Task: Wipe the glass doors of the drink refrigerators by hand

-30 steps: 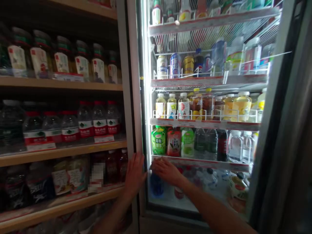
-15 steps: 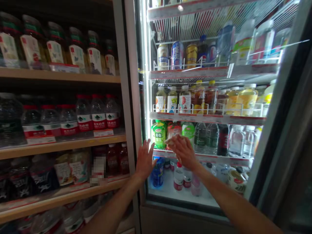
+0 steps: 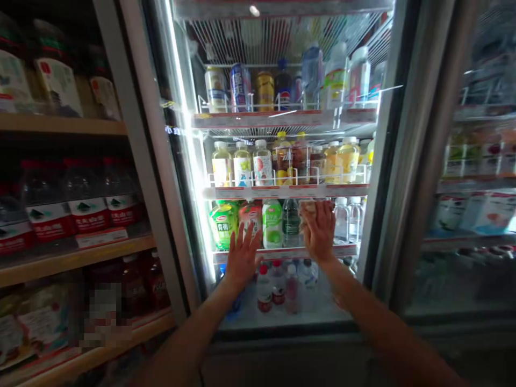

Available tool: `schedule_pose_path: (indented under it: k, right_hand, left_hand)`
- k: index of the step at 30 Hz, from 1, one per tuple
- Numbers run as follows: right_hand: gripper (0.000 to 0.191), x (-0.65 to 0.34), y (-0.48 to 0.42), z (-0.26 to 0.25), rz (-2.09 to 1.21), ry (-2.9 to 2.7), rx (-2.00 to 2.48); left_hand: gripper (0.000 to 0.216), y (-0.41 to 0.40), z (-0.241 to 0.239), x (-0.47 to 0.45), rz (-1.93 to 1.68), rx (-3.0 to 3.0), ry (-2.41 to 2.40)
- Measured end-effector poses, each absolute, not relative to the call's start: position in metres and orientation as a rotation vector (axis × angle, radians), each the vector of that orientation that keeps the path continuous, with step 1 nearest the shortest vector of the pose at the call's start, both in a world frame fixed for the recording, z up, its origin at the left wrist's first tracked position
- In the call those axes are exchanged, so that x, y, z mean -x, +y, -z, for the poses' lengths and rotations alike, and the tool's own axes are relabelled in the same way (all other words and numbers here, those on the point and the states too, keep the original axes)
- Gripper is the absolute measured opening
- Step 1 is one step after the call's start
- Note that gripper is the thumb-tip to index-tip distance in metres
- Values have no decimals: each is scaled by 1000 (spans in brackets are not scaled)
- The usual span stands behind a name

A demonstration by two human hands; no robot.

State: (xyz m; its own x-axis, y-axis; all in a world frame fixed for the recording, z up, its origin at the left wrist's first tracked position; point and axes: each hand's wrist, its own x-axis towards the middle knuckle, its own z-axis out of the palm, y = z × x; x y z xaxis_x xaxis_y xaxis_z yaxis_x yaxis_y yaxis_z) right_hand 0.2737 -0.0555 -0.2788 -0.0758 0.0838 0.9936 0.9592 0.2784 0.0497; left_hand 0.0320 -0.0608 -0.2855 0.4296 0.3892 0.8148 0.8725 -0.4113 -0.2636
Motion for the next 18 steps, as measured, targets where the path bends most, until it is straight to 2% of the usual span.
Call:
schedule_pose_path:
  k: [4, 6, 11, 13, 18]
  right_hand:
    - [47, -285, -71, 325, 1124, -1927, 900]
    - [47, -296, -74, 333, 1175, -2011, 886]
    - [46, -330, -57, 271, 1046, -1463, 1097]
    - [48, -336, -56, 267, 999, -1403, 1116]
    - [49, -349, -74, 331, 1044, -1668, 1088]
  left_hand:
    - [68, -56, 290, -36, 919, 1944, -1038]
    - [68, -55, 291, -35, 939, 1932, -1012]
    - [66, -57, 282, -49, 1019, 1879, -943]
    - [66, -60, 275, -62, 1035, 1894, -920]
    - [66, -62, 259, -88, 1005, 1963, -913]
